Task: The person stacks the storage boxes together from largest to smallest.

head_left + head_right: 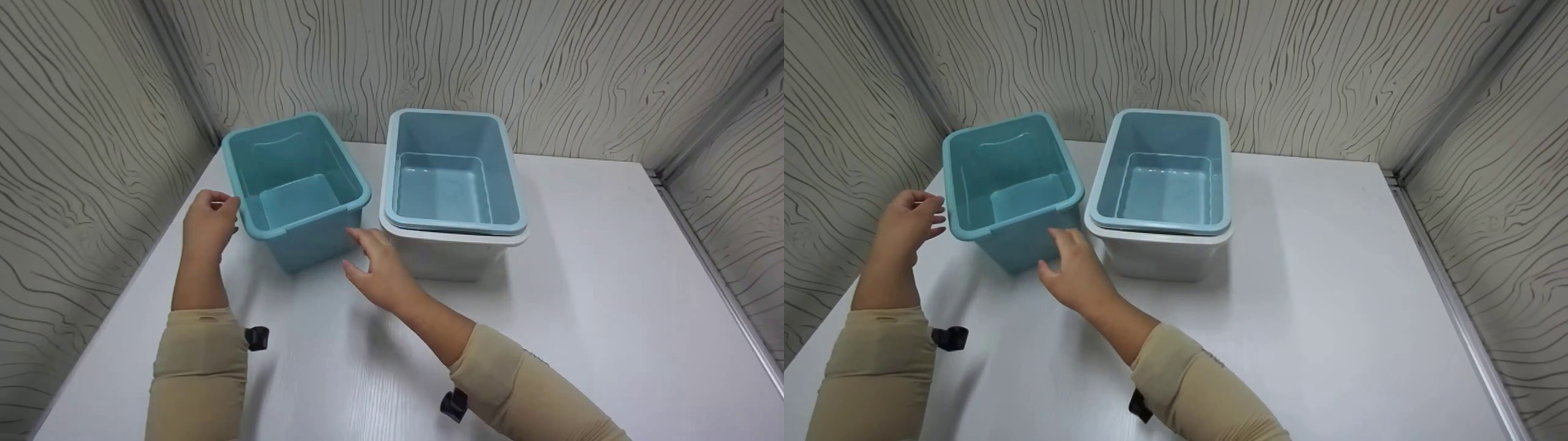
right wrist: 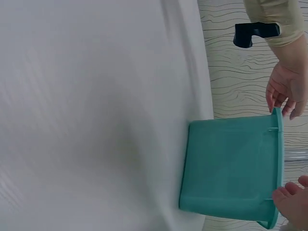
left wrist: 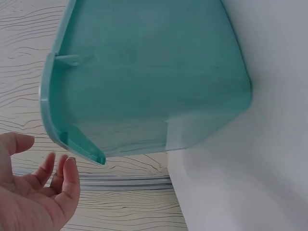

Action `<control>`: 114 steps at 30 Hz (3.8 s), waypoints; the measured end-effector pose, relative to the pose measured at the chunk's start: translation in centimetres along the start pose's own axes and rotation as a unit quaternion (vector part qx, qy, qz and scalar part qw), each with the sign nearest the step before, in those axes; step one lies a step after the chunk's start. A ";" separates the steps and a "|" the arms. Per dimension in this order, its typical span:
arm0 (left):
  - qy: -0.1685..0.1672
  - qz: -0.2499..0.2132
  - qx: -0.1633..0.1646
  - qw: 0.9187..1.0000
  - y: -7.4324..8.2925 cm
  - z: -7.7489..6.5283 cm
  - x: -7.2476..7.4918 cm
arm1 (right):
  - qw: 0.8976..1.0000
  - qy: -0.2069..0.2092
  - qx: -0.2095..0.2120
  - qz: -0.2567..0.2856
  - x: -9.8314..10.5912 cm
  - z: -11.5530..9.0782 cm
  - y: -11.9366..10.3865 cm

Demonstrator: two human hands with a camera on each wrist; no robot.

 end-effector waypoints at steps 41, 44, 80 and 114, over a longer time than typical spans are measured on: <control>-0.061 -0.056 0.007 0.997 -1.5 0.6 -3.6 | 0.959 0.072 -0.102 0.253 -2.7 4.7 3.0; -0.058 -0.052 0.008 0.997 -1.5 0.7 -3.4 | 0.963 0.076 -0.096 0.240 -2.7 4.6 3.1; -0.070 -0.097 -0.038 0.992 3.0 -1.7 1.7 | 0.969 0.138 -0.029 0.202 2.6 5.0 -1.8; -0.025 -0.065 -0.115 0.991 9.6 -4.4 1.7 | 0.940 0.157 -0.047 0.299 10.2 6.6 -5.4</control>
Point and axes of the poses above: each hand's wrist, its own z-axis towards the middle knuckle, its own x-axis out of the back of the hand, y = z × x, the point moved 1 cm from there along z, towards the middle knuckle, and after that the axes turned 2 degrees about z, right-handed, at the moved point
